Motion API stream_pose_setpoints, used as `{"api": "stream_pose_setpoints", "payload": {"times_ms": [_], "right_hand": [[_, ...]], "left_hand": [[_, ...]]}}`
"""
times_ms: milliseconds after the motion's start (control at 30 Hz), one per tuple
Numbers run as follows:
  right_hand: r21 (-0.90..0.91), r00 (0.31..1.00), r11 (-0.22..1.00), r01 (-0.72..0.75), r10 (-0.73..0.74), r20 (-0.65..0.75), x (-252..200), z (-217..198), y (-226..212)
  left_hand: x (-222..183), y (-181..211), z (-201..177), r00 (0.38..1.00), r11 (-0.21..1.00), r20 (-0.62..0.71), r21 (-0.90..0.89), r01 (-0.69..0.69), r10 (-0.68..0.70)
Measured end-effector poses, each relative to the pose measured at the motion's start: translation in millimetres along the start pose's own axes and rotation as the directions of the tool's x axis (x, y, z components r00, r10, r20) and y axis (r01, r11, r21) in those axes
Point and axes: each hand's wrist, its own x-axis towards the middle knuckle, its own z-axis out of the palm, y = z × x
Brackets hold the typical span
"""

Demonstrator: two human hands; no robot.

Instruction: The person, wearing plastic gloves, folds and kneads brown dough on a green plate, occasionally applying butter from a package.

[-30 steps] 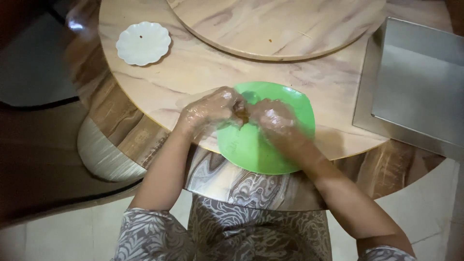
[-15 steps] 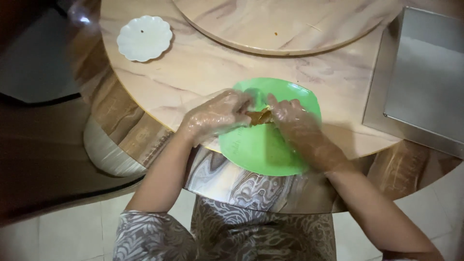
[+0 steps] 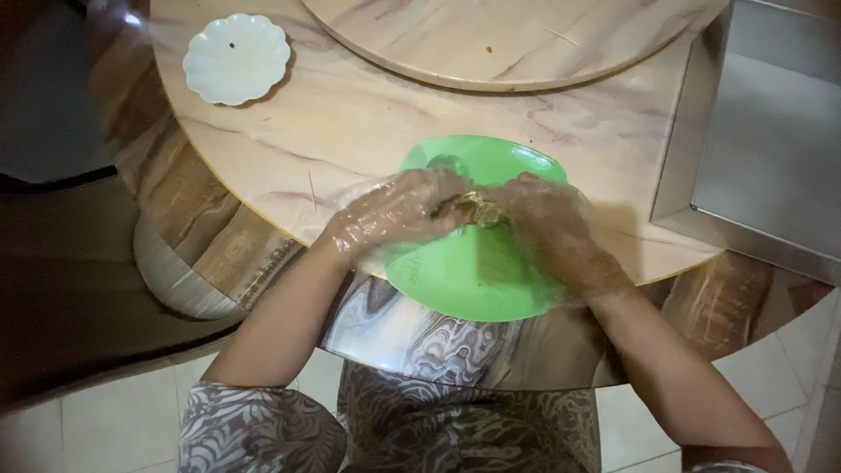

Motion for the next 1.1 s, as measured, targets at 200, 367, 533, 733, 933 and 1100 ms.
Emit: {"api": "stream_pose_setpoints", "payload": {"times_ms": [200,367,533,733,933,1100], "right_hand": [[0.08,0.991,0.997,0.004,0.007,-0.133,-4,-6,-7],[-0.111,0.906,0.994,-0.01,-0.038,-0.421,-1,-9,-27],[-0.327,0.739,0.941,-0.093,-0.155,-0.656,26,43,-33],[-0.269,0.725,0.963,0.01,-0.192,-0.661,31,54,-27],[-0.045,0.831,0.987,0.152,-0.153,-0.535,8,-16,-28],[0.864,0.989,0.483,0.141,-0.036,-0.142,-14,-66,-17]], "left_hand": [[0,11,-3,0.994,0.989,-0.089,-0.136,0.051,-0.063],[-14,21,-16,0.99,0.967,-0.048,-0.225,0.119,-0.133],[-17,34,-18,0.973,0.948,0.004,-0.222,0.228,-0.233],[-21,27,-17,0.968,0.952,0.035,-0.177,0.25,-0.248],[-21,24,-20,0.982,0.962,0.025,-0.199,0.188,-0.187],[-20,20,-20,0.988,0.974,0.038,-0.165,0.153,-0.149]]}}
